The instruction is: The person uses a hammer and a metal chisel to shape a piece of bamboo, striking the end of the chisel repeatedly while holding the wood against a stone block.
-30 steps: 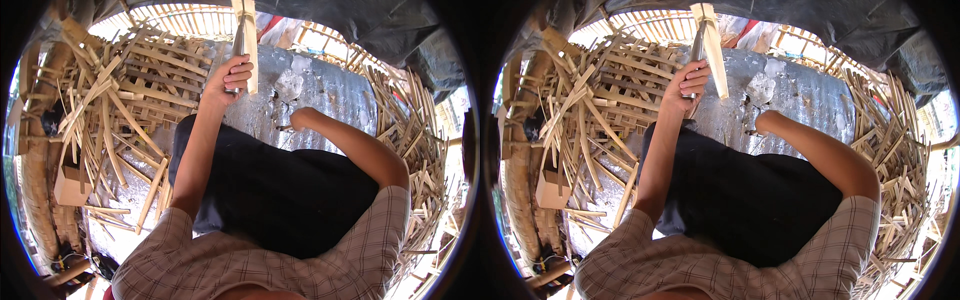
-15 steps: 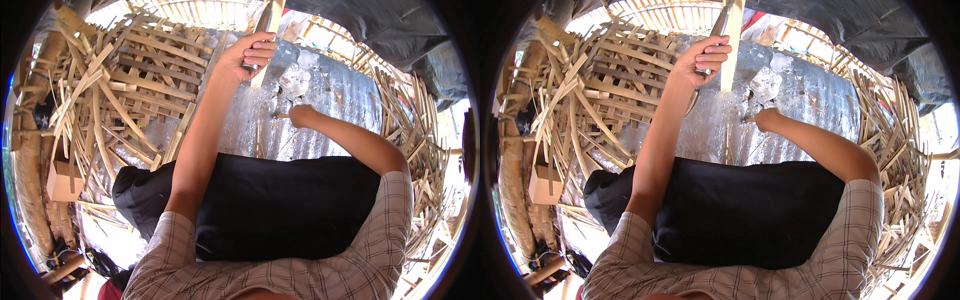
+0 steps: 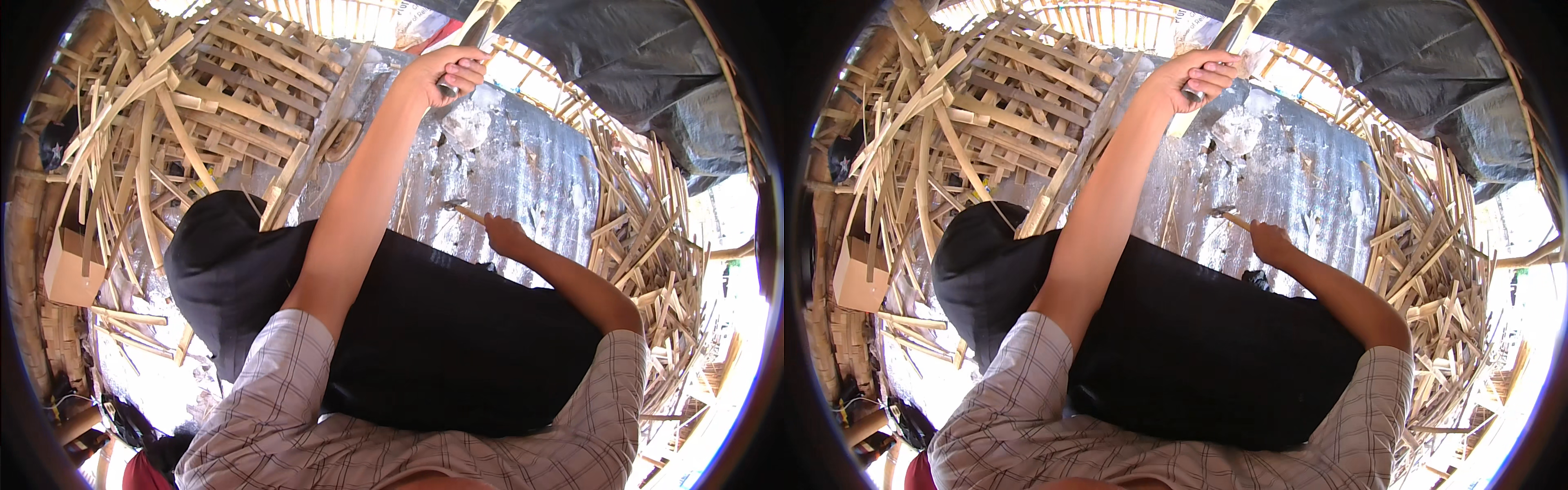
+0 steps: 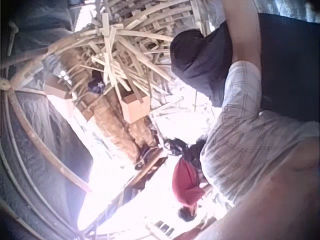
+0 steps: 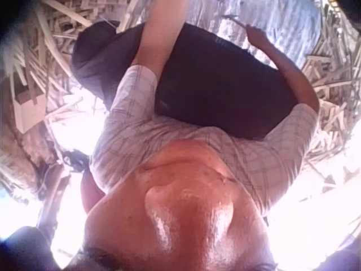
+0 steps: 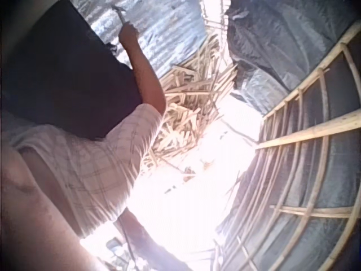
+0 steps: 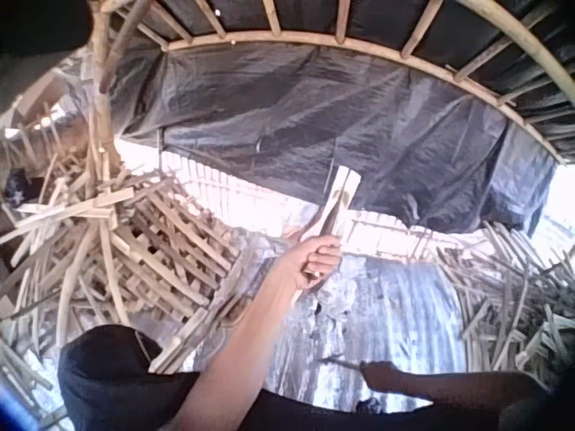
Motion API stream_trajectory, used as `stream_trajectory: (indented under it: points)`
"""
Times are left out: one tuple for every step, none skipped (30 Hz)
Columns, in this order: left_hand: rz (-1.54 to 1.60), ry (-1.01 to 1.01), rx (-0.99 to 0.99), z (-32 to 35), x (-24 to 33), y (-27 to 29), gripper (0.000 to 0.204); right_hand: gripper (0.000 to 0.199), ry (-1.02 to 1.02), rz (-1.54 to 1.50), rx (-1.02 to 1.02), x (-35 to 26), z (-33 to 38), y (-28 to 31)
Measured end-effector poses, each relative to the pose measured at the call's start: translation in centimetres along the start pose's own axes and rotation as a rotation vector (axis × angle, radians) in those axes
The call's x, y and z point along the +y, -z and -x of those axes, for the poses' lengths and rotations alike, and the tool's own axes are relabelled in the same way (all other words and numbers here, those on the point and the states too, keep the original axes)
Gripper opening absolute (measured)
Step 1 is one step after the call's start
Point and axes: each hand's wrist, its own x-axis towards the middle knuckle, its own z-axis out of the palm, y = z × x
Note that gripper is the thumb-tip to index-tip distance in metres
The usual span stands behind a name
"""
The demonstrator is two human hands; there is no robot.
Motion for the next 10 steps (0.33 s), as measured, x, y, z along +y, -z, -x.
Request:
stream_trajectory:
  points:
    - [0.015, 0.014, -0.012, -0.4, -0.3, 0.2, 0.018, 0.024, -0.021, -0.018, -0.016, 0.2, 0.1, -0.4]
    - [-0.001, 0.022, -0.008, -0.5, -0.3, 0.4, 0.018, 0.023, -0.02, -0.053, -0.042, 0.5, -0.1, -0.2]
    - [-0.018, 0.029, -0.004, -0.5, -0.4, 0.5, 0.018, 0.024, -0.009, -0.035, -0.04, 0.5, -0.5, -0.1]
    - [-0.034, 0.042, -0.008, -0.9, -0.8, 0.5, 0.017, 0.025, -0.008, -0.019, -0.037, 1.2, -0.9, -0.4]
    - [-0.048, 0.061, 0.002, -1.0, -1.1, 0.3, 0.018, 0.028, -0.002, 0.0, -0.053, 1.7, -1.1, -0.2]
    - [-0.054, 0.062, 0.013, -1.2, -1.7, -0.1, 0.019, 0.031, 0.006, 0.02, -0.07, 2.1, -1.2, -0.1]
    - [-0.067, 0.057, 0.037, -1.0, -1.8, -0.2, 0.02, 0.037, -0.034, 0.034, -0.086, 1.7, -1.5, 0.4]
    - [-0.079, 0.052, 0.06, -0.8, -2.1, -0.4, 0.021, 0.038, -0.051, 0.038, -0.11, 1.1, -1.6, 0.7]
    - [-0.098, 0.023, 0.11, -0.6, -2.5, -0.5, 0.022, 0.039, -0.069, 0.042, -0.134, 0.5, -1.7, 1.0]
    - [-0.148, 0.054, 0.11, -0.3, -2.5, -0.6, 0.023, 0.04, -0.087, 0.047, -0.156, 0.2, -1.9, 0.8]
